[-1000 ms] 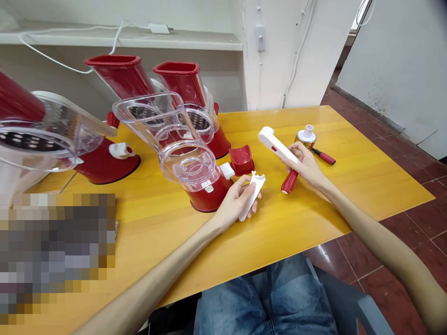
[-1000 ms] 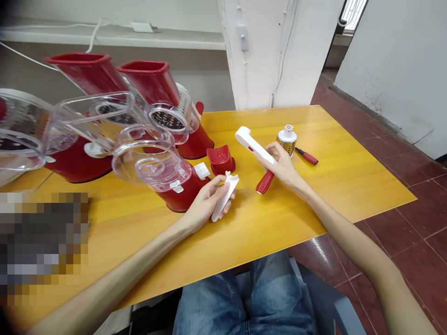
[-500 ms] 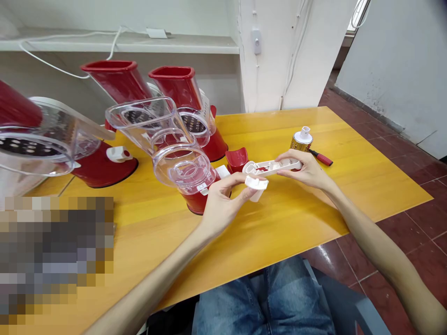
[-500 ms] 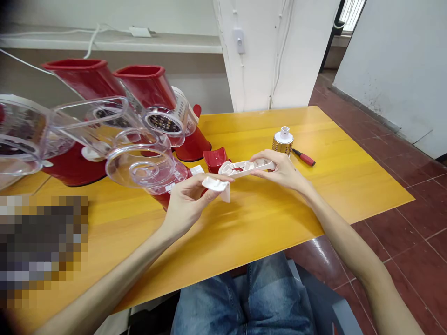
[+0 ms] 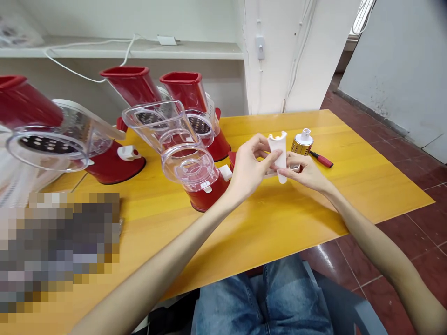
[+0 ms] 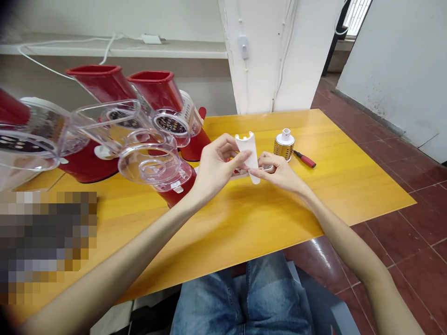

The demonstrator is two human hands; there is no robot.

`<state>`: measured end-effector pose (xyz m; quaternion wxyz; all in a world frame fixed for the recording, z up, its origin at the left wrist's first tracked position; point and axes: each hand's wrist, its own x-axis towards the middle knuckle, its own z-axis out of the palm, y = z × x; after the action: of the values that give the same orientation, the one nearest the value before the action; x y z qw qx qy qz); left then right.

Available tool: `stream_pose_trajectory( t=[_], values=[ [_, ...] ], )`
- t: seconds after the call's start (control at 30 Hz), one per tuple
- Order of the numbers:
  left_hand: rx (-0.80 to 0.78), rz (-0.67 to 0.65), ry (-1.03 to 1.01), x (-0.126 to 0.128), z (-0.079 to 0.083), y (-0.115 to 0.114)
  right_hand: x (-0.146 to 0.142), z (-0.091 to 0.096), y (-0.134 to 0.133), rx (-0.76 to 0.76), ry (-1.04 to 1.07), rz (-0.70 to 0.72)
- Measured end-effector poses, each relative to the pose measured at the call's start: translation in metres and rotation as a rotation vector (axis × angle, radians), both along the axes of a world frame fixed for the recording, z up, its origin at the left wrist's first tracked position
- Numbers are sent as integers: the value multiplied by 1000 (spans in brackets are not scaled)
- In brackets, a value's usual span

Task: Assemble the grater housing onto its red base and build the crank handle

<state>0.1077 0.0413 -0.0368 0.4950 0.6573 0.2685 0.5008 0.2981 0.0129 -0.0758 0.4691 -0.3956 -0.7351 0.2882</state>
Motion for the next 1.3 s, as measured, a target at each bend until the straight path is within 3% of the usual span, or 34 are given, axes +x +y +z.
stream_pose_trajectory(
  t=[0.1,0.2,0.33,0.43,0.53,0.7,0.8,1.17,1.3],
  values=[
    [133,-15,148,-4,0,2,1,-1,2,-129,44,-6],
    [416,164,376,-20,-4,0,6,-3,5,-286,211,-52],
    [728,195,573,-43,-24,-2,11,-1,8,-408,439,-56],
    [812,223,588,-52,-41,-1,10,2,9,-523,455,-16],
    [689,196,564,-54,-52,-4,10,3,12,-518,585,-81],
    [12,7,329,-49,-59,-19,14,-2,19,-360,775,-127],
    [-219,-73,132,-46,-62,-21,13,-3,18,-337,756,-62],
    [-447,-115,-52,-46,-69,-15,7,-2,14,-432,682,-2],
    [-418,-124,-24,-47,-66,-17,5,-3,12,-377,569,-21]
  ],
)
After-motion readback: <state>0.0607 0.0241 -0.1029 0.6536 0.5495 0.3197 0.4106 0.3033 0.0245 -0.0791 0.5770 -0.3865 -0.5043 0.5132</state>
